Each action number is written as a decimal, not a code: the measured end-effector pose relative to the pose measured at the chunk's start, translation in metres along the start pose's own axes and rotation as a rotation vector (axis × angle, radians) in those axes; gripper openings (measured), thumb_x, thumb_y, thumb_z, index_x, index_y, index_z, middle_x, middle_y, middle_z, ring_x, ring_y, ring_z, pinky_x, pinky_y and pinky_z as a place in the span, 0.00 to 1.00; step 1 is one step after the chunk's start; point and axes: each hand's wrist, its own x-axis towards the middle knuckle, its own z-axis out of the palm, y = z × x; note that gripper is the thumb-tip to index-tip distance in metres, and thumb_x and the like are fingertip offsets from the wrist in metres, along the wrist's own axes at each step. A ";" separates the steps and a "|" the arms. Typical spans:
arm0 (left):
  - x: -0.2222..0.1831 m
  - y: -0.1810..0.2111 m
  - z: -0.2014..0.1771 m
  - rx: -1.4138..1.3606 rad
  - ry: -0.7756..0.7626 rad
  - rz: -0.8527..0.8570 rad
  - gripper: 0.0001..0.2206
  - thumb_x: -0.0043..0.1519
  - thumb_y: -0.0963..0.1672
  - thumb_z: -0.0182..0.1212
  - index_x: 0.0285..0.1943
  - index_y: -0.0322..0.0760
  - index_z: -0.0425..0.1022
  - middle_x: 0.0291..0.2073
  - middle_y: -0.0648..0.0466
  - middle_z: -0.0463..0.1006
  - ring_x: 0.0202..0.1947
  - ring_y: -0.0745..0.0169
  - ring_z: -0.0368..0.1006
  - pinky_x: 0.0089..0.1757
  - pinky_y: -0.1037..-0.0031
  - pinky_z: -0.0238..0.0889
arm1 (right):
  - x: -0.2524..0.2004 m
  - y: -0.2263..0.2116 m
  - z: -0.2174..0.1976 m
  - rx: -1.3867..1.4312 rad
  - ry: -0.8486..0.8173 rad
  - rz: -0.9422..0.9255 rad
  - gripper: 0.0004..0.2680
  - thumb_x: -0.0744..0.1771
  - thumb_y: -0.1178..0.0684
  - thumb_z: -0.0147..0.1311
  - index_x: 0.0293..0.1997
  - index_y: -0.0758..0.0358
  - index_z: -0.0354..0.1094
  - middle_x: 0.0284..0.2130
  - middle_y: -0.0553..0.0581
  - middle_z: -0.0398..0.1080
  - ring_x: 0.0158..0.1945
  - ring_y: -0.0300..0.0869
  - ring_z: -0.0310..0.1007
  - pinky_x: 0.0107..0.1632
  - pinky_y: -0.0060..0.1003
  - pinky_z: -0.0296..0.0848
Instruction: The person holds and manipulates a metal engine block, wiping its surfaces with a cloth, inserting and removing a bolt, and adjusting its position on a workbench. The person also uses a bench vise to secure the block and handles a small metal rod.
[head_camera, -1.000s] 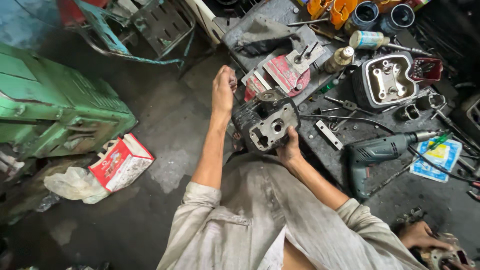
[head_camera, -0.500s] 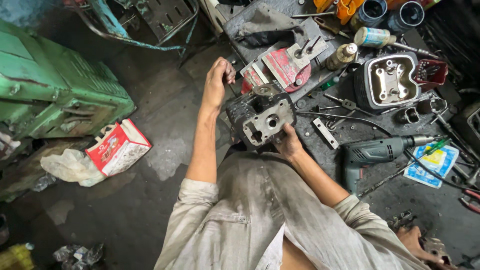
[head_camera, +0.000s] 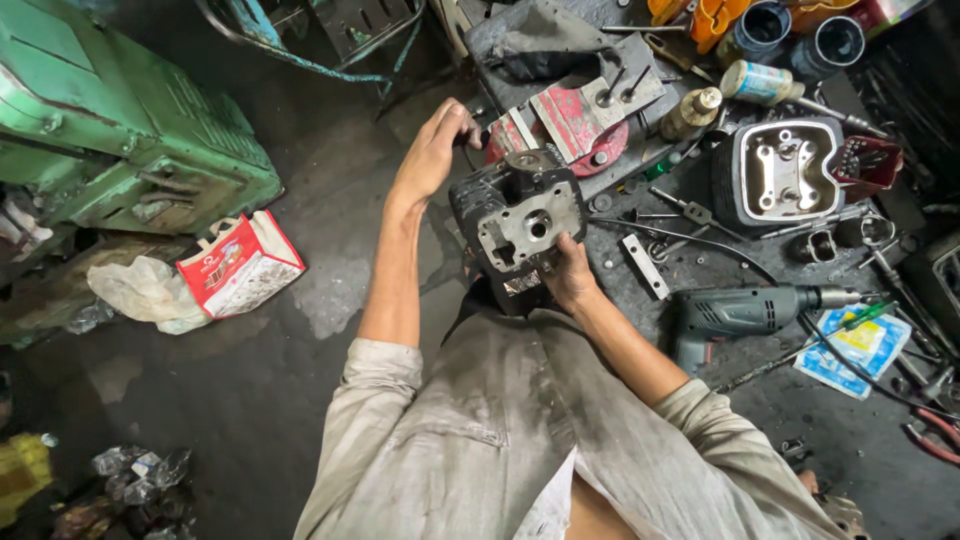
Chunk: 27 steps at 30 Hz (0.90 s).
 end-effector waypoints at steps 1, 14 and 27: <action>0.003 0.002 -0.001 -0.010 -0.014 -0.014 0.15 0.76 0.47 0.41 0.40 0.35 0.65 0.34 0.54 0.74 0.40 0.66 0.66 0.50 0.74 0.60 | 0.002 -0.003 0.001 0.008 -0.032 -0.015 0.28 0.62 0.41 0.67 0.67 0.55 0.60 0.59 0.54 0.69 0.63 0.49 0.68 0.64 0.54 0.68; -0.065 -0.046 -0.008 -0.129 0.465 0.091 0.18 0.73 0.46 0.51 0.69 0.32 0.67 0.64 0.46 0.76 0.63 0.56 0.73 0.61 0.67 0.62 | 0.007 -0.047 -0.001 0.206 -0.260 0.108 0.26 0.63 0.56 0.64 0.68 0.64 0.59 0.60 0.59 0.69 0.67 0.52 0.66 0.71 0.55 0.62; -0.145 -0.094 0.090 -0.258 0.374 -0.069 0.35 0.60 0.45 0.71 0.74 0.29 0.56 0.64 0.45 0.69 0.65 0.54 0.64 0.64 0.66 0.57 | 0.024 -0.025 -0.038 0.123 -0.253 0.251 0.28 0.59 0.48 0.68 0.65 0.66 0.64 0.56 0.63 0.72 0.60 0.57 0.71 0.66 0.57 0.66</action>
